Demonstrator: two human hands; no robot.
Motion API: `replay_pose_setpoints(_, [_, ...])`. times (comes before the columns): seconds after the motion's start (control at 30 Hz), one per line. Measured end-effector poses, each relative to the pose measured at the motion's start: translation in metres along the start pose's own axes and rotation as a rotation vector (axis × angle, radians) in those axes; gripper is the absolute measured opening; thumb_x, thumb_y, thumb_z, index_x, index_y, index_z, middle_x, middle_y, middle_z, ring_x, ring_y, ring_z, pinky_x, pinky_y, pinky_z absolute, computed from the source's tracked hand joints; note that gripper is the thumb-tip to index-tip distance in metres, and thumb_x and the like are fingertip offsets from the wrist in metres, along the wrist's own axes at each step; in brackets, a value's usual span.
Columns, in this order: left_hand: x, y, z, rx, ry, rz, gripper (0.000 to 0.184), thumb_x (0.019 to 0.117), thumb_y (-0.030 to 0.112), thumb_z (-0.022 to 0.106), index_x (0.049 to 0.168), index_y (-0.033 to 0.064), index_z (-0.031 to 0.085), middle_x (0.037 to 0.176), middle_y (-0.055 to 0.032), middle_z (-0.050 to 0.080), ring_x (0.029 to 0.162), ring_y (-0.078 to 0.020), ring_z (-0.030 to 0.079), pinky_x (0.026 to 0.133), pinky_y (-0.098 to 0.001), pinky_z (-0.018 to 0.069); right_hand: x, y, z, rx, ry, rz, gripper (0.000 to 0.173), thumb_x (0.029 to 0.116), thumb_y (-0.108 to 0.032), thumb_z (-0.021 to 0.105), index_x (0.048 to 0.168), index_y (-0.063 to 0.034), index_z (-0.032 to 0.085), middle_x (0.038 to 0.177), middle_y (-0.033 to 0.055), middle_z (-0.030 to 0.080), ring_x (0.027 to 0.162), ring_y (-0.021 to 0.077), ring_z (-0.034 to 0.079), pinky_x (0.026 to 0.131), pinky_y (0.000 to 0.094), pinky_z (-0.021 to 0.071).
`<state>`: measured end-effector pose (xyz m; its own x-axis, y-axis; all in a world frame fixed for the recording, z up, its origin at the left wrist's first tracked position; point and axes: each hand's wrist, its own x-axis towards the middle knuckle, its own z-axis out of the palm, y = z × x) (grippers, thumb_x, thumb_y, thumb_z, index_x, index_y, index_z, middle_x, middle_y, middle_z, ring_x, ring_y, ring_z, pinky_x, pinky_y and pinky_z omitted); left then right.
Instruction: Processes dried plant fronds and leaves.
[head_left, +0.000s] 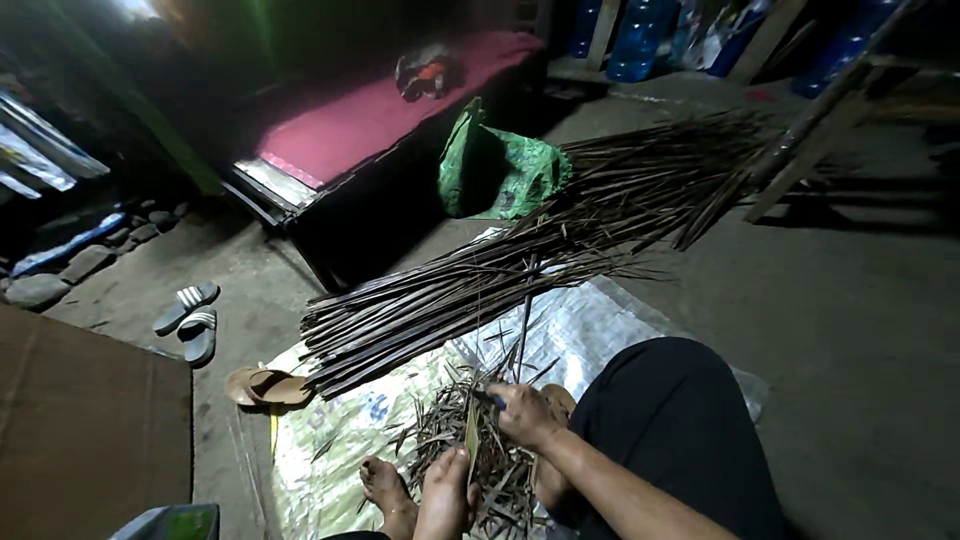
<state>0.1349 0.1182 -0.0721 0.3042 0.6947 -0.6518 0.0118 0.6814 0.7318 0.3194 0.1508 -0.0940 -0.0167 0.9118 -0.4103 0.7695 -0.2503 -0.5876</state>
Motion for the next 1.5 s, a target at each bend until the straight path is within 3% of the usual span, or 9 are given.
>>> replay_pose_setpoints(0.13, [0.007,-0.003,-0.003,0.038,0.091,0.064,0.028,0.1102,0.011,0.035,0.097,0.0039,0.059,0.059,0.0039,0.049,0.043,-0.0022,0.042,0.041,-0.0169,0.0374,-0.026,-0.019,0.028,-0.006,-0.098,-0.268,0.019,0.0895,-0.004,0.061,0.101,0.0073,0.07,0.097,0.0263,0.072,0.097,0.0438,0.07,0.084,0.0622,0.0519])
replay_pose_setpoints(0.27, [0.008,-0.003,-0.004,0.003,0.11,0.073,0.03,0.1102,0.012,0.035,0.089,0.0075,0.056,0.057,0.0043,0.049,0.042,-0.0015,0.041,0.039,-0.0159,0.0346,-0.028,-0.018,0.044,-0.042,0.039,-0.392,0.014,0.0856,-0.003,0.062,0.091,0.008,0.07,0.089,0.0243,0.072,0.087,0.0415,0.072,0.075,0.0599,0.0544])
replay_pose_setpoints(0.73, [-0.007,-0.003,0.009,0.031,-0.021,-0.009,0.03,0.1114,0.012,0.033,0.091,0.0076,0.055,0.056,0.006,0.045,0.041,-0.0001,0.036,0.039,-0.0148,0.0317,0.017,0.009,0.003,0.002,0.056,0.167,0.033,0.1035,-0.01,0.052,0.133,-0.0015,0.065,0.122,0.0259,0.069,0.119,0.0419,0.065,0.102,0.0582,0.048])
replay_pose_setpoints(0.87, [-0.002,-0.004,0.009,0.022,0.003,0.002,0.03,0.1115,0.012,0.034,0.091,0.0068,0.056,0.057,0.0046,0.048,0.04,-0.0004,0.038,0.038,-0.0148,0.0331,0.016,0.016,0.004,0.441,0.108,0.086,0.028,0.1043,-0.009,0.049,0.119,0.0047,0.069,0.111,0.0204,0.071,0.103,0.027,0.067,0.097,0.043,0.0508])
replay_pose_setpoints(0.93, [-0.001,-0.002,0.008,0.02,0.006,-0.02,0.029,0.1121,0.014,0.034,0.094,0.006,0.055,0.058,0.0036,0.049,0.041,-0.0008,0.041,0.038,-0.0147,0.0356,0.01,0.004,0.01,0.693,0.037,0.068,0.025,0.1064,-0.012,0.049,0.112,0.0037,0.066,0.085,0.0056,0.062,0.07,0.0087,0.057,0.068,0.0253,0.0494])
replay_pose_setpoints(1.0, [0.0,-0.003,0.008,0.021,-0.007,-0.038,0.028,0.1123,0.014,0.035,0.098,0.0039,0.056,0.059,0.002,0.052,0.042,-0.0024,0.047,0.041,-0.0159,0.0416,0.006,-0.004,0.016,0.882,-0.036,0.073,0.021,0.1078,-0.015,0.05,0.105,0.0023,0.062,0.071,-0.0029,0.052,0.054,0.0024,0.046,0.055,0.0197,0.0429])
replay_pose_setpoints(1.17, [0.001,-0.008,0.004,0.086,-0.031,-0.028,0.032,0.1126,0.017,0.034,0.095,0.0042,0.058,0.059,0.0025,0.051,0.043,-0.0026,0.045,0.042,-0.0167,0.0406,0.013,-0.003,0.004,0.734,0.115,0.145,0.025,0.1085,-0.017,0.05,0.111,0.003,0.064,0.084,0.0054,0.059,0.066,0.009,0.052,0.064,0.027,0.0466])
replay_pose_setpoints(1.3, [0.007,-0.008,0.0,0.083,0.072,-0.003,0.031,0.1124,0.017,0.036,0.094,0.0039,0.058,0.059,0.003,0.047,0.043,-0.0036,0.041,0.042,-0.0178,0.0372,-0.001,-0.002,-0.003,0.27,-0.04,0.031,0.032,0.1054,-0.012,0.049,0.13,0.0027,0.064,0.12,0.0252,0.068,0.114,0.0364,0.065,0.103,0.0533,0.0477])
replay_pose_setpoints(1.5, [0.009,-0.001,-0.001,0.062,0.138,-0.01,0.027,0.1098,0.01,0.037,0.089,0.0068,0.054,0.059,0.0043,0.047,0.044,-0.0025,0.041,0.041,-0.0164,0.0357,-0.027,-0.029,0.024,-0.033,-0.184,-0.167,0.022,0.0933,-0.006,0.057,0.108,0.007,0.067,0.103,0.0268,0.071,0.103,0.0439,0.069,0.088,0.0621,0.0506])
